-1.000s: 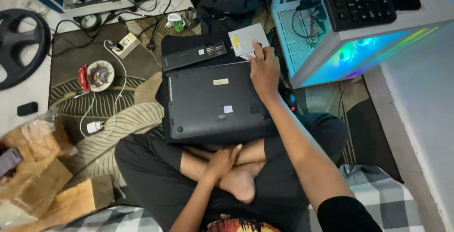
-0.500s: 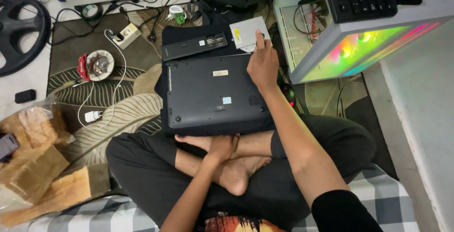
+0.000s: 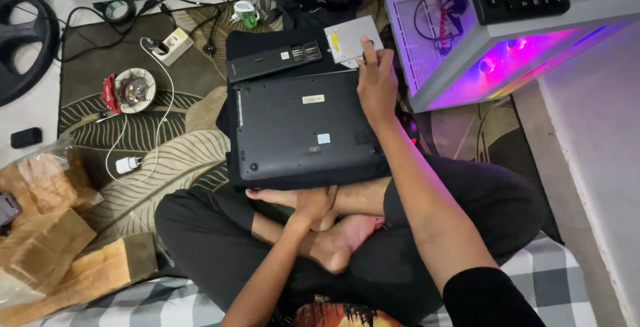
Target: Installing or replacing storage drive components inside a laptop by removing the back cover and securing the drive.
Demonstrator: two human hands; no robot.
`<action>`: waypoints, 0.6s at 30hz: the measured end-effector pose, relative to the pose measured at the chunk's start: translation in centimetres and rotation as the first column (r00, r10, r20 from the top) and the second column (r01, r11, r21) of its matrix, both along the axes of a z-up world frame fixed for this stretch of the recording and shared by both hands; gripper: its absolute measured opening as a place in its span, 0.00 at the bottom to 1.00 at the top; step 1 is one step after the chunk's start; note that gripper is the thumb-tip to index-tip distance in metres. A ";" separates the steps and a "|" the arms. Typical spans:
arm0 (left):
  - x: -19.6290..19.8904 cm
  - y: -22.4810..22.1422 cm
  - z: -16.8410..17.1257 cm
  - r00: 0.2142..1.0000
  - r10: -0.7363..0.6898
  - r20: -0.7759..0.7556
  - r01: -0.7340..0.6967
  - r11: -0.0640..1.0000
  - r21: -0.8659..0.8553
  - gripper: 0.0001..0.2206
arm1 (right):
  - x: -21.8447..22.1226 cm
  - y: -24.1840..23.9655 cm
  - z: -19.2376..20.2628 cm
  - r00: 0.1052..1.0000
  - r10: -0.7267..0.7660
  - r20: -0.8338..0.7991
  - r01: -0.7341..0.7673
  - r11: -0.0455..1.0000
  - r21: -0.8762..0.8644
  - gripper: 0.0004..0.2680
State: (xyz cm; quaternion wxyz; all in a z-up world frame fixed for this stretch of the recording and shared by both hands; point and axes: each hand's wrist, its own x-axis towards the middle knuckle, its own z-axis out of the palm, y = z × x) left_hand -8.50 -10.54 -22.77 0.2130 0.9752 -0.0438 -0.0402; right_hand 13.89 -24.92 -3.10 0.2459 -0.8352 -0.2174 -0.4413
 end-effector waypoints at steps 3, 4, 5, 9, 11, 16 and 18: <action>2.4 0.4 9.4 0.952 0.019 -0.304 -0.048 0.995 -0.087 0.30 | 0.0 0.0 -0.8 0.995 0.011 -0.099 -0.004 0.998 0.067 0.24; 2.0 0.6 6.5 0.952 0.017 -0.305 -0.046 0.995 -0.087 0.30 | -0.2 -0.1 -0.7 0.995 0.009 -0.099 -0.003 0.998 0.067 0.24; 1.6 0.8 3.6 0.928 0.005 -0.372 -0.034 0.997 -0.071 0.31 | -0.3 -0.3 -0.6 0.993 -0.005 -0.121 0.010 0.999 0.044 0.25; -0.2 1.1 12.2 0.875 -0.124 -0.469 0.070 0.989 -0.130 0.31 | 0.6 -0.4 -1.9 0.982 -0.091 -0.163 0.093 0.996 0.001 0.23; -1.5 1.9 16.6 0.863 -0.174 -0.475 0.130 0.984 -0.125 0.32 | -0.7 0.0 0.1 0.970 -0.042 -0.239 0.065 0.994 0.087 0.23; -5.4 3.6 20.4 0.942 -0.278 -0.190 0.236 0.947 -0.217 0.26 | -0.5 -0.4 -1.2 0.980 -0.148 -0.134 0.152 0.988 0.019 0.29; -7.1 3.8 20.3 0.953 -0.209 -0.218 0.162 0.963 -0.213 0.24 | -0.8 -0.2 -1.1 0.982 -0.111 -0.152 0.123 0.990 0.069 0.27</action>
